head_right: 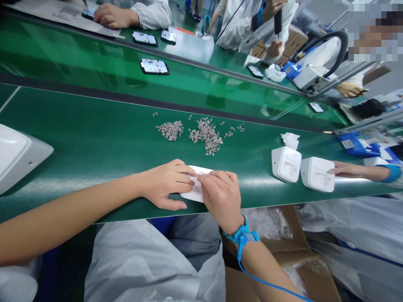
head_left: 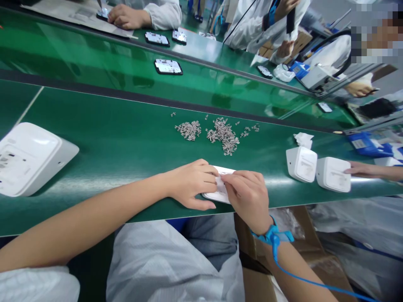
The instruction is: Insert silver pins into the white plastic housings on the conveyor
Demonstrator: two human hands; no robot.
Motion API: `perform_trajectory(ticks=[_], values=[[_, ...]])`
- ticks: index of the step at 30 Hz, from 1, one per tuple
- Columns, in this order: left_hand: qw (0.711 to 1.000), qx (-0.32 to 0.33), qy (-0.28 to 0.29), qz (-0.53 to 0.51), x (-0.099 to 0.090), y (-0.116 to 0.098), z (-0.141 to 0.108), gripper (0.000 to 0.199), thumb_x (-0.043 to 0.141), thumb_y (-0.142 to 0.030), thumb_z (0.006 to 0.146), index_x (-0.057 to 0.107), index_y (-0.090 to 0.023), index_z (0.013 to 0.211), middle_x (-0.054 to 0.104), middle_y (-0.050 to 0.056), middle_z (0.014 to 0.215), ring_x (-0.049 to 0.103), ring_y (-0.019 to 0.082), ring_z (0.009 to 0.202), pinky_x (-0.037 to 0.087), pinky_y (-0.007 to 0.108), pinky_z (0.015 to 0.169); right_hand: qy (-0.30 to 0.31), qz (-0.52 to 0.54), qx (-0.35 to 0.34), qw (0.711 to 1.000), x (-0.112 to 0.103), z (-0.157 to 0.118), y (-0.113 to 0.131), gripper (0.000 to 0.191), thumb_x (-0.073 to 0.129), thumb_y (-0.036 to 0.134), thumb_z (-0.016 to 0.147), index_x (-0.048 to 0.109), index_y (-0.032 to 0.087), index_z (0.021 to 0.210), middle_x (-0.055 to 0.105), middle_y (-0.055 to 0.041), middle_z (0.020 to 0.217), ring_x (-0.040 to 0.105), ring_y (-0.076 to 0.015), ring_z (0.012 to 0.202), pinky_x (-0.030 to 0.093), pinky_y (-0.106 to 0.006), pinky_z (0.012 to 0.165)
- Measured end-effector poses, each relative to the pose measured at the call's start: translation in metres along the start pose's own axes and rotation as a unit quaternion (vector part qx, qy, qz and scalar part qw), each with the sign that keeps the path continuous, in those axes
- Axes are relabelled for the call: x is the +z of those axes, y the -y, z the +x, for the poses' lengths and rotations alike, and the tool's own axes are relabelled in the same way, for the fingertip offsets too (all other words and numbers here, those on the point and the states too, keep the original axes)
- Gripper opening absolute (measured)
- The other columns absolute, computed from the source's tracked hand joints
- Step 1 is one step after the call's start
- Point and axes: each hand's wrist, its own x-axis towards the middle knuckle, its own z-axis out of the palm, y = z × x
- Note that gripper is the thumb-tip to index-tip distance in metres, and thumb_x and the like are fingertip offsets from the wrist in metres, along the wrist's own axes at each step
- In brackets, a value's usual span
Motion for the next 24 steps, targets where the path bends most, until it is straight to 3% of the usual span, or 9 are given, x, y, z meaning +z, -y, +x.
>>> perform_trajectory(ticks=[10,16,24], values=[[0.999,-0.002,0.032,0.006,-0.003,0.0,0.001,0.036,0.052,-0.048,0.097,0.064,-0.017,0.087,0.069,0.009,0.092,0.063,0.024,0.1,0.038,0.041,0.089,0.074,-0.024,-0.11,0.991,-0.007,0.01,0.0,0.019,0.049,0.009,0.099,0.066,0.015,0.091,0.069,-0.0063,0.083,0.056,-0.0204,0.088,0.04,-0.035,0.079],[0.999,0.004,0.037,0.021,-0.003,-0.001,0.001,0.038,0.052,-0.052,0.097,0.064,-0.017,0.088,0.071,0.009,0.095,0.064,0.024,0.1,0.038,0.042,0.09,0.012,-0.002,-0.006,1.0,-0.004,0.015,-0.007,0.005,0.062,0.011,0.092,0.065,0.016,0.091,0.069,-0.0049,0.087,0.052,-0.0217,0.088,0.045,-0.035,0.083],[1.0,0.004,0.018,0.014,-0.001,0.0,-0.002,0.038,0.054,-0.05,0.097,0.065,-0.015,0.09,0.071,0.008,0.095,0.065,0.024,0.102,0.039,0.041,0.089,0.091,0.009,0.072,0.993,0.003,0.024,-0.02,0.015,0.068,0.021,0.084,0.068,0.015,0.098,0.067,-0.0071,0.096,0.053,-0.0248,0.095,0.046,-0.041,0.087]])
